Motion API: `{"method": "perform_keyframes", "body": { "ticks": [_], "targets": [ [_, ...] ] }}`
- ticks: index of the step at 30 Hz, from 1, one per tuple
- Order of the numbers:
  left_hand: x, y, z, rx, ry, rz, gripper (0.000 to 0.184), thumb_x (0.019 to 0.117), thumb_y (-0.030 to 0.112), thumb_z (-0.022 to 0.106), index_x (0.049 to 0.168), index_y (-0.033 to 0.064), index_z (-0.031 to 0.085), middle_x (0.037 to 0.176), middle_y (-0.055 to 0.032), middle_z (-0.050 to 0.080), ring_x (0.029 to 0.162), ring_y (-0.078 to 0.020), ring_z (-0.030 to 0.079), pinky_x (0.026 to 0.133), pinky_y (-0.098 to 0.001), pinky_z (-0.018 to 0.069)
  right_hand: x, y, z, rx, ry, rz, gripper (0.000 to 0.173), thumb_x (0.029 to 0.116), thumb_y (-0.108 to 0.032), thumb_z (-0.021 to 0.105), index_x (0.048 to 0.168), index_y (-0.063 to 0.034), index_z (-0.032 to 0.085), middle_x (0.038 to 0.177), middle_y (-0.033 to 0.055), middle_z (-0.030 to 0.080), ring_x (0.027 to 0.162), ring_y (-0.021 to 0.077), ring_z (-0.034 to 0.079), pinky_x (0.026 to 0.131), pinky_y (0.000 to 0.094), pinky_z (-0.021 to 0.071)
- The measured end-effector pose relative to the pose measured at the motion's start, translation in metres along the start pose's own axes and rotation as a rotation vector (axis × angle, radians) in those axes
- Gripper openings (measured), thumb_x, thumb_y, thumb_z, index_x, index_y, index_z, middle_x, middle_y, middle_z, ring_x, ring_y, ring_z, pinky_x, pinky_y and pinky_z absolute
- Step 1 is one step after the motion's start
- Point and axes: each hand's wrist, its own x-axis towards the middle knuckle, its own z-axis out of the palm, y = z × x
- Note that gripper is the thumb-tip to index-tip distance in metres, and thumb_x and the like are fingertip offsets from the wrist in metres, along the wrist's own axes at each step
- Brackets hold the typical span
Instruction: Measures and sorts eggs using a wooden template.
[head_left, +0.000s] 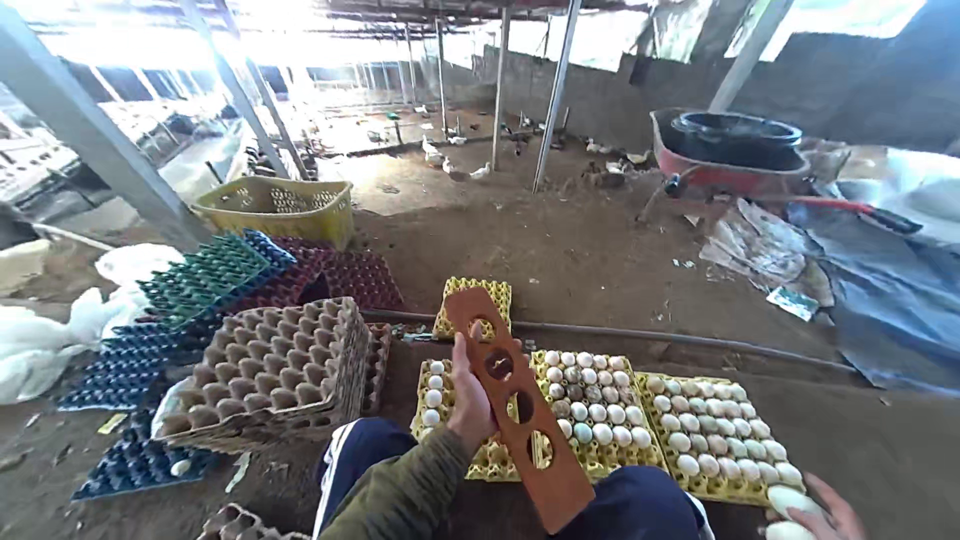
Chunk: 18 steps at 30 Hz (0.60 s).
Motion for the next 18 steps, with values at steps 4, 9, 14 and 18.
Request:
{"method": "perform_keyframes", "body": {
  "ticks": [4, 9, 14, 18],
  "targets": [
    [-0.010, -0.001, 0.007, -0.009, -0.028, -0.038, 0.067, 0.1065, 0.057, 0.006, 0.159, 0.0188, 0.025, 0.109, -0.0223, 0.070, 0.088, -0.0348, 0.072, 0.074, -0.0476, 0.0615, -0.029, -0.121, 0.063, 0.176, -0.379, -0.299, 0.050, 0.0921, -0.007, 0.053, 0.140, -0.0054, 0.039, 0.113, 0.0026, 0.066, 0.081, 0.0151, 0.072, 0.067, 0.0348, 0.0643],
    [-0.011, 0.005, 0.007, -0.015, -0.042, 0.005, 0.065, 0.1078, 0.055, 0.009, 0.156, 0.0173, 0.032, 0.107, -0.0220, 0.070, 0.089, -0.0345, 0.072, 0.075, -0.0477, 0.0614, -0.069, -0.205, 0.167, -0.069, -0.660, -0.646, 0.052, 0.0898, -0.020, 0.067, 0.137, -0.0045, 0.052, 0.119, 0.0075, 0.067, 0.086, 0.0152, 0.072, 0.072, 0.0338, 0.0644],
    [-0.003, 0.007, -0.004, 0.066, 0.007, 0.089, 0.064, 0.1091, 0.049, 0.008, 0.147, 0.0126, 0.045, 0.104, -0.0130, 0.069, 0.090, -0.0215, 0.069, 0.077, -0.0387, 0.0589, -0.099, -0.228, 0.238, -0.337, -0.723, -0.712, 0.057, 0.0882, -0.026, 0.077, 0.135, -0.0024, 0.053, 0.124, 0.0129, 0.066, 0.100, 0.0148, 0.071, 0.086, 0.0325, 0.0613],
    [-0.003, 0.011, -0.006, 0.085, -0.014, 0.066, 0.066, 0.1082, 0.052, 0.008, 0.145, 0.0155, 0.049, 0.109, -0.0119, 0.069, 0.096, -0.0213, 0.069, 0.081, -0.0398, 0.0585, -0.106, -0.223, 0.264, -0.485, -0.641, -0.815, 0.049, 0.0891, -0.032, 0.078, 0.127, -0.0054, 0.062, 0.115, 0.0126, 0.069, 0.094, 0.0205, 0.071, 0.085, 0.0399, 0.0593]
  ]
}}
